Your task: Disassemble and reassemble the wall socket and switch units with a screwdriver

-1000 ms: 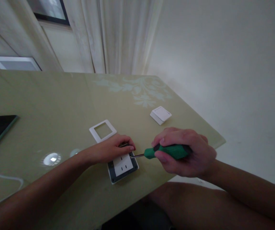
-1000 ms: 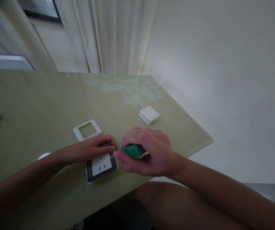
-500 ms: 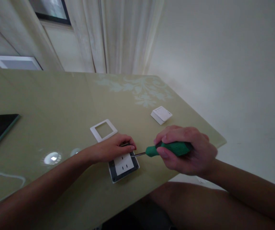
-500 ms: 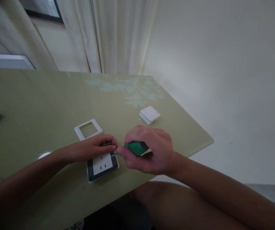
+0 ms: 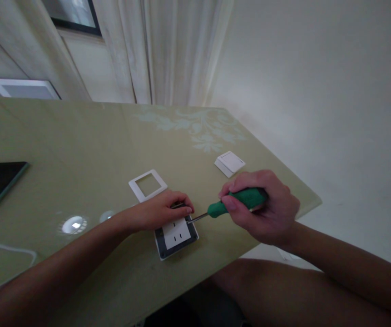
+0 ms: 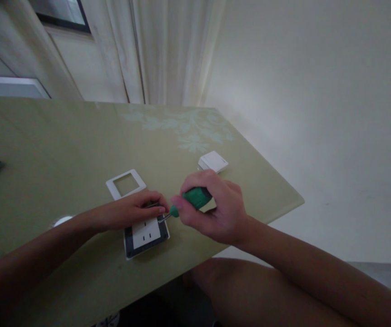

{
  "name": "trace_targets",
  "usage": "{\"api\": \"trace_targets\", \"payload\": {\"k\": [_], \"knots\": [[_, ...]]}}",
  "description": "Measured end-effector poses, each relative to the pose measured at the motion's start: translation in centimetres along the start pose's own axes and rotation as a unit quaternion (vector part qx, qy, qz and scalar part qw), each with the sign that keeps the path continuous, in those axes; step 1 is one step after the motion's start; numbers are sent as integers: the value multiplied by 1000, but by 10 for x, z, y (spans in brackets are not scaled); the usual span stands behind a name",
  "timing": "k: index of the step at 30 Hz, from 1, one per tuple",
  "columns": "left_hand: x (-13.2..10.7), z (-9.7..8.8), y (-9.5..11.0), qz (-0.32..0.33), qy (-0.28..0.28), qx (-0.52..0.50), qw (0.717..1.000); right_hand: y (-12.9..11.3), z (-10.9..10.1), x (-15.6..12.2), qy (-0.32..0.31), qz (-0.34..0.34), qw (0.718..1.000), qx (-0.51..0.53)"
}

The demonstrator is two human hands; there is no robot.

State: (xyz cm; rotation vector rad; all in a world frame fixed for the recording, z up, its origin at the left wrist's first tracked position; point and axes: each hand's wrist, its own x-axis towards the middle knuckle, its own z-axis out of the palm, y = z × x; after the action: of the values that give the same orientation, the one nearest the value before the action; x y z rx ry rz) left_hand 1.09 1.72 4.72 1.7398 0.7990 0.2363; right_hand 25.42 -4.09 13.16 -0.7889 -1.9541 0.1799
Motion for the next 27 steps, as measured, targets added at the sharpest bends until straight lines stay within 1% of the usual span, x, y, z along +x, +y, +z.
{"api": "trace_targets", "payload": {"k": [2, 4, 5, 7, 9, 11, 13, 14, 16, 18, 20, 21, 23, 25, 26, 27], "knots": [[0, 0, 0, 4, 1, -1, 1000, 3, 1, -1, 20, 52, 998, -27], [0, 0, 0, 2, 0, -1, 1000, 5, 2, -1, 32, 89, 995, -32], [0, 0, 1, -1, 0, -1, 1000, 6, 2, -1, 34, 97, 994, -31], [1, 0, 1, -7, -2, 1, 1000, 7, 3, -1, 31, 90, 995, -32], [0, 0, 1, -9, -2, 1, 1000, 7, 1, 0, 21, 53, 998, -31], [0, 0, 2, -8, 0, 0, 1000, 5, -1, 2, 4, -6, 1000, -9], [1, 0, 1, -1, 3, 2, 1000, 1, -4, 6, -43, -73, 996, 15], [1, 0, 0, 5, 4, 4, 1000, -2, -5, 8, -69, -102, 992, 11], [2, 0, -2, 12, 4, 4, 1000, -7, -5, 13, -111, -139, 983, -38], [2, 0, -3, 16, 0, -7, 1000, -13, -4, 18, -113, -152, 977, -95], [3, 0, -5, 21, -6, -19, 1000, -17, -3, 22, -104, -143, 978, -110], [3, 1, -5, 24, -9, -23, 999, -19, -3, 24, -112, -132, 980, -102], [3, 1, -6, 28, -10, -22, 999, -22, -6, 29, -158, -101, 980, -59], [2, 1, -5, 29, -7, -14, 999, -25, -10, 34, -221, -69, 973, -3], [2, 1, -5, 30, -5, -10, 999, -26, -11, 35, -239, -59, 969, 19], [3, 1, -5, 32, -5, -8, 999, -27, -13, 37, -241, -57, 969, 23]]}}
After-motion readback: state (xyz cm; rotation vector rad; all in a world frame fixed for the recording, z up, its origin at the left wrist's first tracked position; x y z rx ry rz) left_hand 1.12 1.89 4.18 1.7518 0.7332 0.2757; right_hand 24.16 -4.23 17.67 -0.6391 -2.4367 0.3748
